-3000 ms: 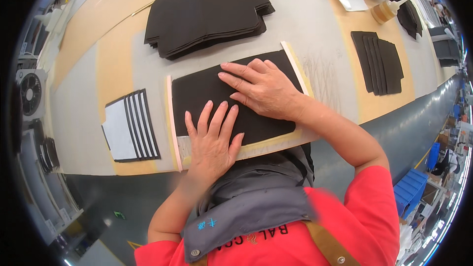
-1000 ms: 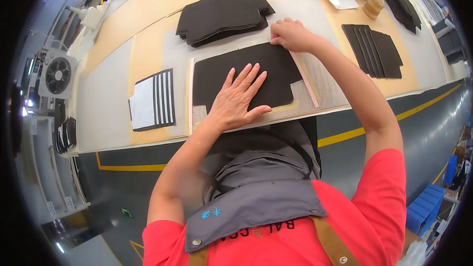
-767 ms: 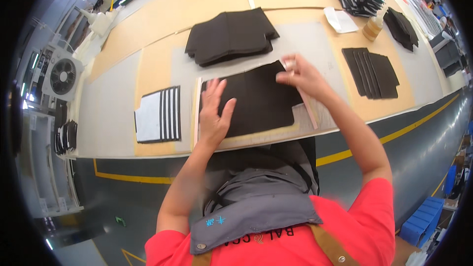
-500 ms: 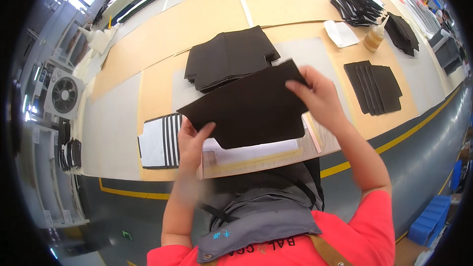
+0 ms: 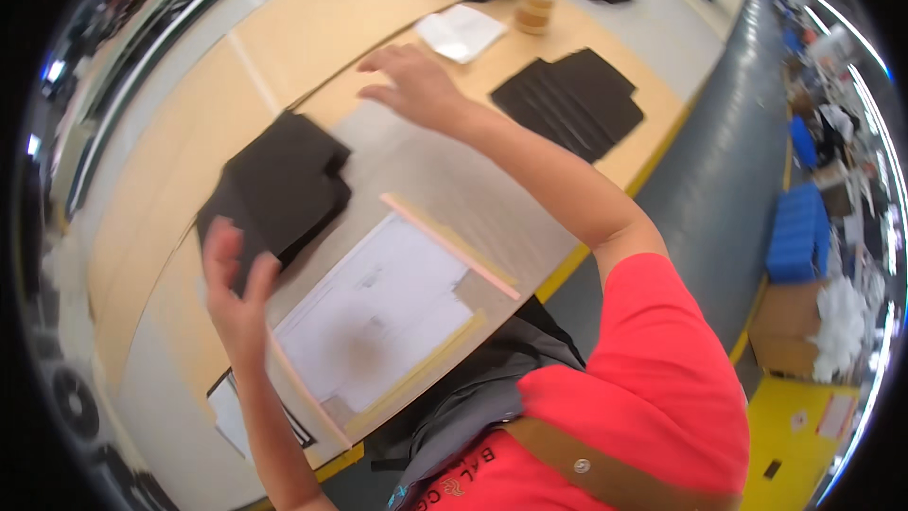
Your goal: The person repeatedly picks up a black rectangular sheet and a white rectangular sheet from a table. They align the white sheet onto the black sheet and press down firmly with both hands to adhere them together. The person then places the combined unit onto a growing stack of finished parts and repeats the process with new sheets.
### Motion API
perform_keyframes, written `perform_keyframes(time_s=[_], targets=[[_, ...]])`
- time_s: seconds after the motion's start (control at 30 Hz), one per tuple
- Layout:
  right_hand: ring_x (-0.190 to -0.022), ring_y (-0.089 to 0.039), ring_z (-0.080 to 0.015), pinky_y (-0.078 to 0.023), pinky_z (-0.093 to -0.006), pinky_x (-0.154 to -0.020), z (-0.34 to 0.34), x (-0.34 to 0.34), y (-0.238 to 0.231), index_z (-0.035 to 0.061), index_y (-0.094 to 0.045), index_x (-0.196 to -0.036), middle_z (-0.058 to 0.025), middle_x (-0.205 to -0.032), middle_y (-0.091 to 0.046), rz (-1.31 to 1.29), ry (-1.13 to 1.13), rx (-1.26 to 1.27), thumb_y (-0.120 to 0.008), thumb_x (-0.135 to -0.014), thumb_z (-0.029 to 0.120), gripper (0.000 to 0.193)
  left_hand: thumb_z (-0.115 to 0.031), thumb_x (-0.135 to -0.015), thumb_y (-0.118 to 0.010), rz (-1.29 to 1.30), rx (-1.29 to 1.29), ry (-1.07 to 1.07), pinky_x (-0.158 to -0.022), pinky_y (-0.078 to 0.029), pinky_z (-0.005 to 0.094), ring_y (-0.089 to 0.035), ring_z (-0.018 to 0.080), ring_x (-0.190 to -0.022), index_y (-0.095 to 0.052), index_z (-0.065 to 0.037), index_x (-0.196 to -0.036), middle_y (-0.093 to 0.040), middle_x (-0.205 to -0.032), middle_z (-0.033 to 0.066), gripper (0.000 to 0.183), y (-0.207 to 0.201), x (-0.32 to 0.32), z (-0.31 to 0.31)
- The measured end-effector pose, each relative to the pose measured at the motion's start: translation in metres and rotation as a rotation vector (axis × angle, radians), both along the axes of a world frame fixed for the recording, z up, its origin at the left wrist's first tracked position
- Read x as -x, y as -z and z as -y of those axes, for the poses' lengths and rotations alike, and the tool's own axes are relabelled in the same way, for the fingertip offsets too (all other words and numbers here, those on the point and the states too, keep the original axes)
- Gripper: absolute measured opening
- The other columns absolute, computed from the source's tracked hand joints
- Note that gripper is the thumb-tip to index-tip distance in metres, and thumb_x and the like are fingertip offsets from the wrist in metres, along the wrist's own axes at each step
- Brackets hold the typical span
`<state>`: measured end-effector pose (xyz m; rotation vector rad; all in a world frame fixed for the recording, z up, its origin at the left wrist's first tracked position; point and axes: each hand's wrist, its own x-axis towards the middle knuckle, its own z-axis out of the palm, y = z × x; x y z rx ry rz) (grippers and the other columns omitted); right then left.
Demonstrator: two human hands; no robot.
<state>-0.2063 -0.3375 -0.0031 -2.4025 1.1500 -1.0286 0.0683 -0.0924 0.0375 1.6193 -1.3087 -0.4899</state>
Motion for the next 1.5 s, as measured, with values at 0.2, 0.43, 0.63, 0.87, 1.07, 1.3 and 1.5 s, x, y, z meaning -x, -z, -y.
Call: perform_keyframes(time_s=[0.2,0.43,0.63,0.87,1.07,1.3,1.5], targets=[[-0.113,-0.067,-0.0348,-0.054,-0.0458,-0.097,0.038,0.269,0.012,0.0048,-0.07,-0.118,-0.0169,-0.118,-0.072,-0.273,0.516,-0.091,-0.081,-0.088,0.038,0.045,-0.018,-0.098,-0.075,-0.521,-0.02,1.446,-0.102,-0.051,0.042,-0.065,0.0349,-0.114,-0.064,-0.004,-0.139,-0.069,-0.127,0.0172,0.045,-0.052,0.183,-0.048],[-0.092,-0.07,-0.0256,-0.057,-0.0361,-0.083,0.025,0.371,0.028,0.0016,-0.071,-0.114,-0.0113,-0.099,-0.073,-0.081,0.829,-0.622,-0.091,-0.084,0.035,0.049,-0.028,-0.096,-0.074,-0.51,0.136,1.73,-0.066,-0.049,0.0342,-0.058,0.0251,-0.075,-0.064,-0.008,-0.147,-0.063,-0.095,0.0098,0.055,-0.06,0.203,-0.108],[-0.081,-0.073,-0.0271,-0.055,-0.0399,-0.074,0.006,0.384,0.04,0.0072,-0.072,-0.103,-0.0115,-0.086,-0.074,-0.072,0.686,-0.168,-0.082,-0.091,0.03,0.028,-0.012,-0.103,-0.06,-0.949,0.051,1.588,-0.065,-0.052,0.0392,-0.063,0.0304,-0.073,-0.073,0.006,-0.125,-0.072,-0.108,0.0197,0.032,-0.057,0.207,-0.122],[-0.091,-0.074,-0.0363,-0.056,-0.0408,-0.078,-0.031,0.337,-0.02,0.0083,-0.068,-0.113,-0.0159,-0.096,-0.076,0.061,0.657,0.272,-0.069,-0.103,0.027,0.021,-0.006,-0.096,-0.071,-1.117,0.402,1.067,-0.089,-0.057,0.0429,-0.073,0.0393,-0.1,-0.069,0.018,-0.121,-0.071,-0.125,0.0333,0.035,-0.108,0.225,-0.136],[-0.08,-0.068,-0.0134,-0.052,-0.0297,-0.073,-0.068,0.317,-0.092,0.0088,-0.072,-0.117,-0.0037,-0.091,-0.075,0.218,0.62,0.346,-0.068,-0.105,0.026,0.021,-0.007,-0.098,-0.072,-0.784,0.452,1.164,-0.097,-0.055,0.0547,-0.069,0.0429,-0.119,-0.064,0.012,-0.134,-0.067,-0.133,0.0355,0.042,-0.094,0.183,-0.18],[-0.077,-0.064,-0.003,-0.048,-0.0199,-0.052,-0.134,0.202,-0.101,0.0076,-0.068,-0.124,0.0039,-0.103,-0.072,0.712,0.144,-0.45,-0.071,-0.102,0.024,0.027,0.0,-0.1,-0.061,-0.735,0.283,0.891,-0.102,-0.053,0.048,-0.066,0.0355,-0.112,-0.064,0.001,-0.137,-0.068,-0.134,0.0221,0.037,-0.075,0.142,-0.188],[-0.078,-0.07,-0.0105,-0.053,-0.0257,-0.049,-0.204,0.069,-0.007,0.0046,-0.056,-0.138,-0.0041,-0.101,-0.072,0.682,-0.018,-1.092,-0.067,-0.104,0.022,0.04,0.009,-0.099,-0.053,-0.263,0.028,0.218,-0.109,-0.05,0.0406,-0.062,0.0309,-0.132,-0.063,0.002,-0.138,-0.067,-0.14,0.0183,0.041,-0.011,0.103,-0.162]])
